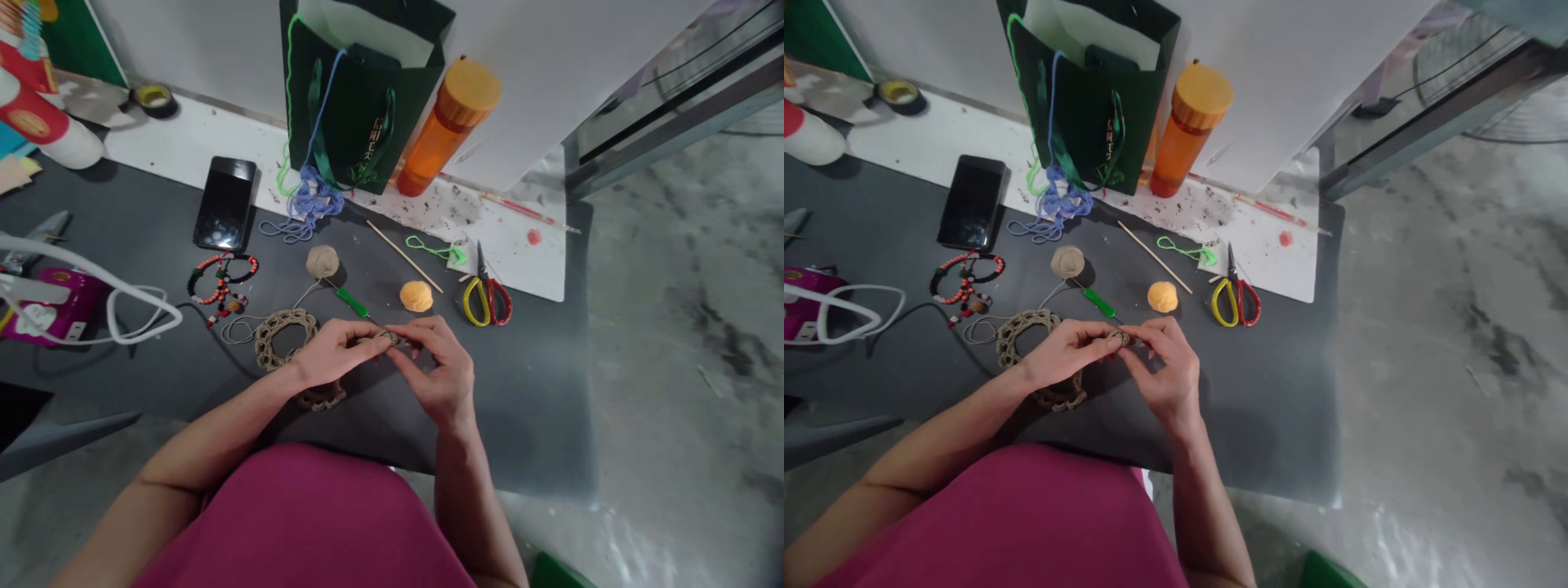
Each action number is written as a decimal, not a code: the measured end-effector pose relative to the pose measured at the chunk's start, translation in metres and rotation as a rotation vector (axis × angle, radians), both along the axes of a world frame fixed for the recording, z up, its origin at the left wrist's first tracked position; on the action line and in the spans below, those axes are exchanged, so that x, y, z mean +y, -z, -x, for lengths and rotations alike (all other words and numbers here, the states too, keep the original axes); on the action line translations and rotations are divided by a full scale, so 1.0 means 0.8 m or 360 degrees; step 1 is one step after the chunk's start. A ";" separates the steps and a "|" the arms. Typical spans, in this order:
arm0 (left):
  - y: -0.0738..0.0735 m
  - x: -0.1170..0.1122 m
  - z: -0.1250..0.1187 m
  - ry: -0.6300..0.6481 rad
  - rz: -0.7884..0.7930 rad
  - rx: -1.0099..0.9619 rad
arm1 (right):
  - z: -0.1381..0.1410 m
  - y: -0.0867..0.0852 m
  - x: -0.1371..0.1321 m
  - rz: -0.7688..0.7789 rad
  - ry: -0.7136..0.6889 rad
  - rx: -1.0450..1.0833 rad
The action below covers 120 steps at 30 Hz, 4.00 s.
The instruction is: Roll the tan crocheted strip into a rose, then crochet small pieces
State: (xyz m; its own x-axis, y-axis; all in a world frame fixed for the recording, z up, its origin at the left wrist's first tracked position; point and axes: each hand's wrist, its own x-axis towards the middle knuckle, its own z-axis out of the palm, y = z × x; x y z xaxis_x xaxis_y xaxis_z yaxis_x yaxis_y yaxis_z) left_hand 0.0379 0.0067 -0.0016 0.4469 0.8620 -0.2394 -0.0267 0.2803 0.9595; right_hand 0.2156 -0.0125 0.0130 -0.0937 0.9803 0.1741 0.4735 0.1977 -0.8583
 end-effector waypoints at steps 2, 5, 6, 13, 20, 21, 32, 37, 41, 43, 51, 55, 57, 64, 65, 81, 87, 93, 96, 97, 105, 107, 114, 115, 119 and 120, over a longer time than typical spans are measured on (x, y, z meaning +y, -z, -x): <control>-0.003 0.000 0.000 0.0008 0.0011 -0.0039 | 0.001 0.001 -0.001 -0.0012 0.0047 0.0054; -0.003 -0.001 -0.001 0.0005 0.0097 -0.0150 | 0.002 0.007 -0.002 0.0048 0.0130 0.0205; -0.002 -0.001 -0.002 -0.0006 0.0125 -0.0183 | 0.002 0.009 -0.002 0.0080 0.0159 0.0246; 0.005 -0.003 -0.006 -0.0072 0.0227 -0.0164 | 0.001 0.019 -0.002 0.0197 0.0175 0.0388; 0.005 -0.001 -0.003 -0.0033 0.0382 -0.0198 | -0.004 0.025 -0.002 0.0495 0.0070 0.0756; 0.004 0.000 -0.003 -0.0035 0.0421 -0.0196 | -0.005 0.024 -0.002 0.0537 0.0044 0.0787; 0.001 0.000 -0.005 -0.0061 0.0575 -0.0288 | -0.009 0.023 -0.003 0.0282 -0.0083 0.0586; 0.001 -0.002 -0.008 -0.0196 0.0318 -0.0206 | -0.002 0.023 -0.005 0.0136 0.0126 0.0478; -0.002 -0.006 -0.008 -0.0215 0.0012 0.0071 | 0.001 0.022 -0.007 0.0067 0.0221 0.0367; -0.005 -0.008 -0.008 -0.0218 -0.0116 0.0149 | 0.001 0.022 -0.007 0.0031 0.0237 0.0302; -0.014 -0.010 -0.008 -0.0184 -0.0163 0.0230 | -0.001 0.019 -0.007 -0.0117 0.0203 0.0003; -0.014 -0.011 -0.010 -0.0197 -0.0147 0.0231 | 0.001 0.018 -0.007 -0.0119 0.0157 -0.0068; -0.013 -0.011 -0.010 -0.0199 -0.0154 0.0246 | 0.001 0.019 -0.007 -0.0112 0.0160 -0.0080; -0.005 -0.007 -0.007 -0.0144 0.0182 0.0090 | 0.002 0.015 -0.009 -0.0069 0.0109 -0.0017; -0.004 -0.007 -0.007 -0.0124 0.0240 0.0047 | 0.003 0.014 -0.009 -0.0127 0.0132 -0.0038; -0.001 -0.005 -0.005 -0.0205 -0.0114 0.0080 | 0.013 0.032 -0.016 -0.0130 0.0223 0.0235; -0.005 -0.004 -0.001 -0.0171 -0.0122 0.0068 | 0.008 0.038 -0.013 0.0399 0.0260 0.0709; -0.003 -0.005 -0.002 -0.0183 0.0078 -0.0010 | 0.008 0.051 -0.009 0.0443 0.0304 0.0821; -0.002 -0.004 -0.005 -0.0195 0.0192 -0.0057 | 0.009 0.058 -0.007 0.0518 0.0331 0.1016; -0.003 -0.004 -0.006 -0.0194 0.0225 -0.0069 | 0.009 0.060 -0.007 0.0535 0.0333 0.1043; -0.003 -0.004 -0.010 -0.0223 0.0358 -0.0267 | 0.017 0.063 -0.007 0.0523 0.0434 0.1023; 0.001 -0.003 -0.010 -0.0252 0.0342 -0.0258 | 0.018 0.063 -0.007 0.0500 0.0416 0.0988; -0.001 -0.004 -0.009 -0.0284 0.0343 -0.0080 | 0.024 0.055 -0.015 0.0118 0.0483 0.0734; -0.003 -0.004 -0.008 -0.0285 0.0359 -0.0086 | 0.025 0.053 -0.016 0.0026 0.0458 0.0668; -0.009 -0.006 -0.007 -0.0262 0.0383 -0.0113 | 0.027 0.050 -0.020 -0.0238 0.0372 0.0375; -0.009 -0.006 -0.006 -0.0253 0.0369 -0.0117 | 0.027 0.050 -0.021 -0.0271 0.0364 0.0326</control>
State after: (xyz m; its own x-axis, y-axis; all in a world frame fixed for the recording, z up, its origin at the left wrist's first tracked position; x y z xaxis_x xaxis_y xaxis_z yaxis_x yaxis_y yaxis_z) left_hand 0.0428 0.0021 0.0059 0.3340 0.8487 -0.4102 -0.1549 0.4787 0.8642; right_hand 0.1943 -0.0291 -0.0269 0.1784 0.9271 0.3296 0.3437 0.2551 -0.9038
